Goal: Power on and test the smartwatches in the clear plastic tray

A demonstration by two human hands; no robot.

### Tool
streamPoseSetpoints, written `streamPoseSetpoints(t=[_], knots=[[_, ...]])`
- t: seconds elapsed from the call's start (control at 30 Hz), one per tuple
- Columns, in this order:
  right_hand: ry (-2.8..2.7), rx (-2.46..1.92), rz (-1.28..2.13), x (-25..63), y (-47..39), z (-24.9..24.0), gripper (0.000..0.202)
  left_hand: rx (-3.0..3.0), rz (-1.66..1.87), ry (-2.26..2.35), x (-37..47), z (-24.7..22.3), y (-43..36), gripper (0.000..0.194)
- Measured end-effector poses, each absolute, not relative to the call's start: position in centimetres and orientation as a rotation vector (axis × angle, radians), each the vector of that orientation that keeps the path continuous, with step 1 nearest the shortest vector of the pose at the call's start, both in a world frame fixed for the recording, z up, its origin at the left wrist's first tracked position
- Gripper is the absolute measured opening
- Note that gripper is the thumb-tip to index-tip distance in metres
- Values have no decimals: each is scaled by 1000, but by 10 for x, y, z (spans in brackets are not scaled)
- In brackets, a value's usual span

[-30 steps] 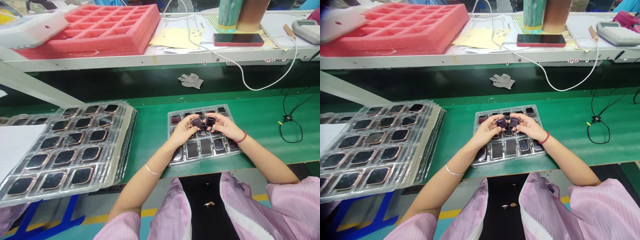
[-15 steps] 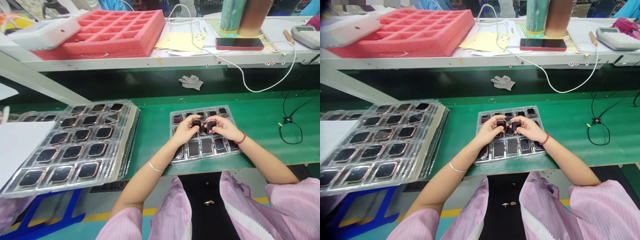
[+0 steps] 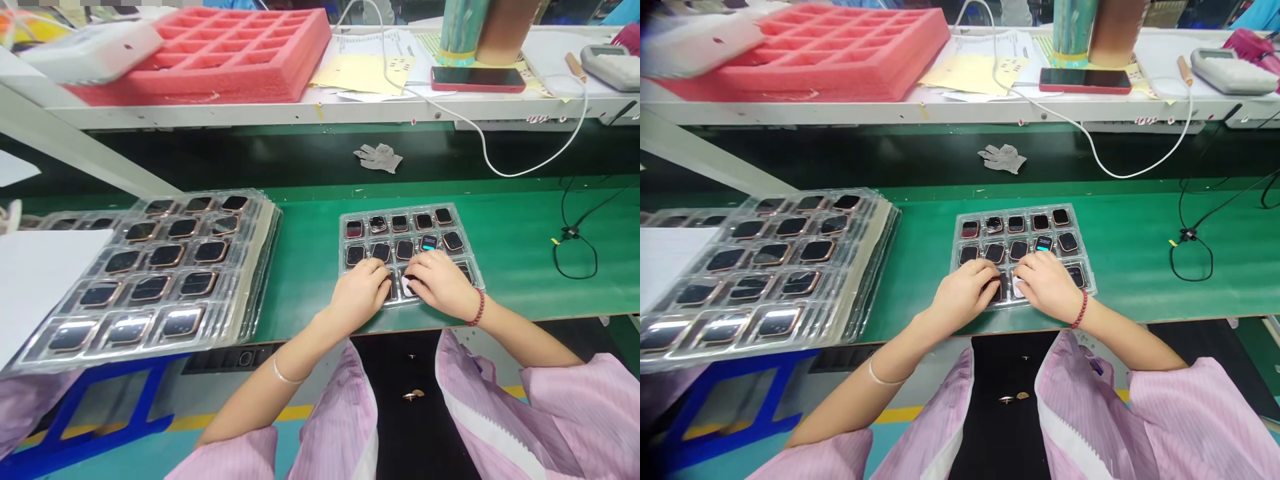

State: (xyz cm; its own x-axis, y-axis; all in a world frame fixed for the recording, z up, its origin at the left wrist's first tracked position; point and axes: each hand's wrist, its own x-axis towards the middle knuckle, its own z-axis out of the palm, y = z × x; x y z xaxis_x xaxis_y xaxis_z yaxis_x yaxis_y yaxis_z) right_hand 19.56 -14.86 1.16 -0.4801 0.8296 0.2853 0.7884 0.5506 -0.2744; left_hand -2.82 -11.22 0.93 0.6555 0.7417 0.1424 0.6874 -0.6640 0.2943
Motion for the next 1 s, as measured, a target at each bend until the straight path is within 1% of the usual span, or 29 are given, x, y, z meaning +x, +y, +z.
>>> streamPoseSetpoints(t=[0.07, 0.13, 0.2, 0.27, 0.37, 0.4, 0.47, 0.57, 0.67, 0.77, 0.87, 1.0], knots=[[-2452, -1419, 96, 215, -152, 24, 19, 2714, 379, 1153, -19, 13, -109, 22], [-2509, -1586, 54, 238, -156, 36, 22, 2731, 370, 1022, -4, 18, -104, 22], [-2559, -1754, 23, 257, -161, 41, 16, 2724, 327, 851, 16, 21, -99, 23], [-2595, -1851, 21, 270, -165, 40, 10, 2728, 253, 758, 37, 20, -96, 30], [-2582, -1854, 83, 276, -170, 35, 11, 2722, 204, 725, 60, 13, -94, 37], [-2559, -1825, 130, 277, -170, 34, 9, 2702, 224, 718, 64, 10, -94, 36], [-2482, -1738, 266, 277, -168, 33, 6, 2631, 316, 672, 65, 6, -95, 25], [-2230, -1551, 561, 278, -153, 33, 12, 2474, 436, 549, 58, 6, -97, 9], [-1835, -1374, 916, 275, -124, 28, 16, 2270, 456, 582, 52, 13, -92, 3], [-1570, -1261, 1161, 264, -91, 19, 20, 1942, 536, 667, 52, 16, -73, 11], [-1404, -1258, 1245, 255, -71, 9, 25, 1548, 582, 717, 51, 11, -47, 24], [-1273, -1196, 1365, 254, -71, -2, 34, 1275, 632, 754, 41, -2, -26, 32]])
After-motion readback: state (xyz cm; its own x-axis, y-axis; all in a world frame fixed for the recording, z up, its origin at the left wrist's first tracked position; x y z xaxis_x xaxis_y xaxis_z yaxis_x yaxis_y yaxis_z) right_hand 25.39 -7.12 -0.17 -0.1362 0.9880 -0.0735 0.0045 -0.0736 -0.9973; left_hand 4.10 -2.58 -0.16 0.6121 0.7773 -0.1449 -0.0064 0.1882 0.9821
